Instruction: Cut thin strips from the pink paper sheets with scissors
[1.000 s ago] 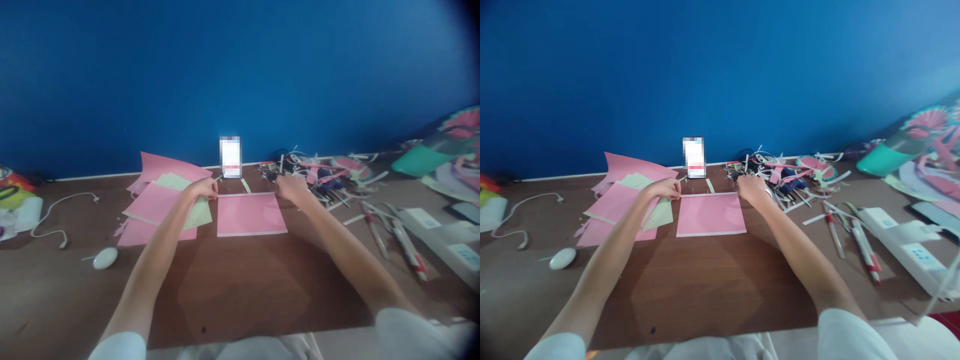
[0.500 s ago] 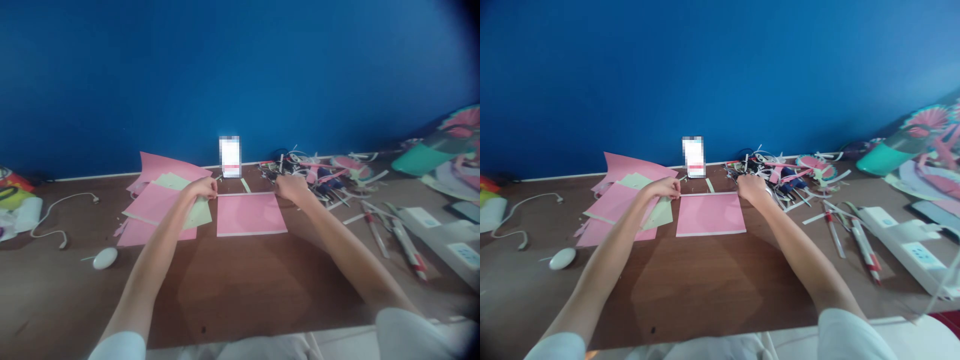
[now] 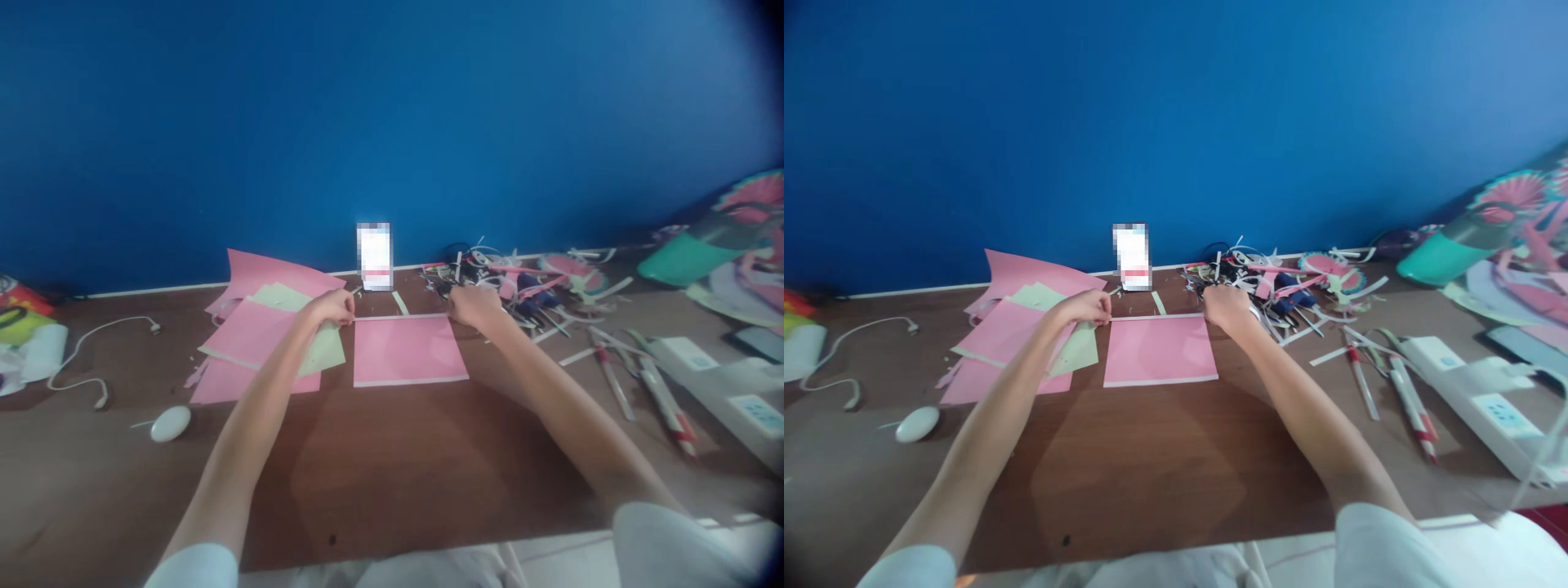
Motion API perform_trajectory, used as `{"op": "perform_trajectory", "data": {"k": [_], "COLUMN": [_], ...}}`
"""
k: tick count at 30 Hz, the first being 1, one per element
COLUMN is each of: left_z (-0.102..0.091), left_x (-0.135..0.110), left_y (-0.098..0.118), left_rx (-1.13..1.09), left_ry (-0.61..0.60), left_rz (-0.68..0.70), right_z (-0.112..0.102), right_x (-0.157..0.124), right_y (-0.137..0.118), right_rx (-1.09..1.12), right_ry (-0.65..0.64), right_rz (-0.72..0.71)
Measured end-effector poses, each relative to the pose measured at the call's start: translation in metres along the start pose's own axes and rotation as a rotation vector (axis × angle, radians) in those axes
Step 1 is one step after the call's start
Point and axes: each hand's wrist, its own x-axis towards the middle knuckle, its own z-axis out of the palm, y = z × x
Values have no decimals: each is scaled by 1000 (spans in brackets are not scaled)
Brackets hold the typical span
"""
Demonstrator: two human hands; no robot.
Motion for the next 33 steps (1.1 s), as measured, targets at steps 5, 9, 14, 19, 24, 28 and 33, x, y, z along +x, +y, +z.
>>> {"op": "perform_trajectory", "data": {"k": [5, 9, 14, 19, 24, 28, 33], "left_z": [1, 3, 6, 7, 5, 3, 2], "left_x": [0, 4, 0, -6, -4, 0, 5], "left_y": [0, -2, 6, 16, 12, 2, -6], "left_rx": [46, 82, 166, 261, 249, 174, 91], "left_ry": [11, 20, 57, 100, 77, 27, 26], "left_rz": [-3, -11, -17, -29, -16, 20, 37], "right_z": [-1, -1, 0, 2, -1, -3, -4], "right_x": [-1, -1, 1, 1, 0, 0, 0], "right_y": [0, -1, -2, -2, 2, 6, 7], "right_rx": [-1, -2, -10, -15, 3, 24, 34], "right_ry": [-3, 8, -11, -5, 8, -19, 0], "right_rz": [2, 10, 8, 8, -8, -10, -10]}}
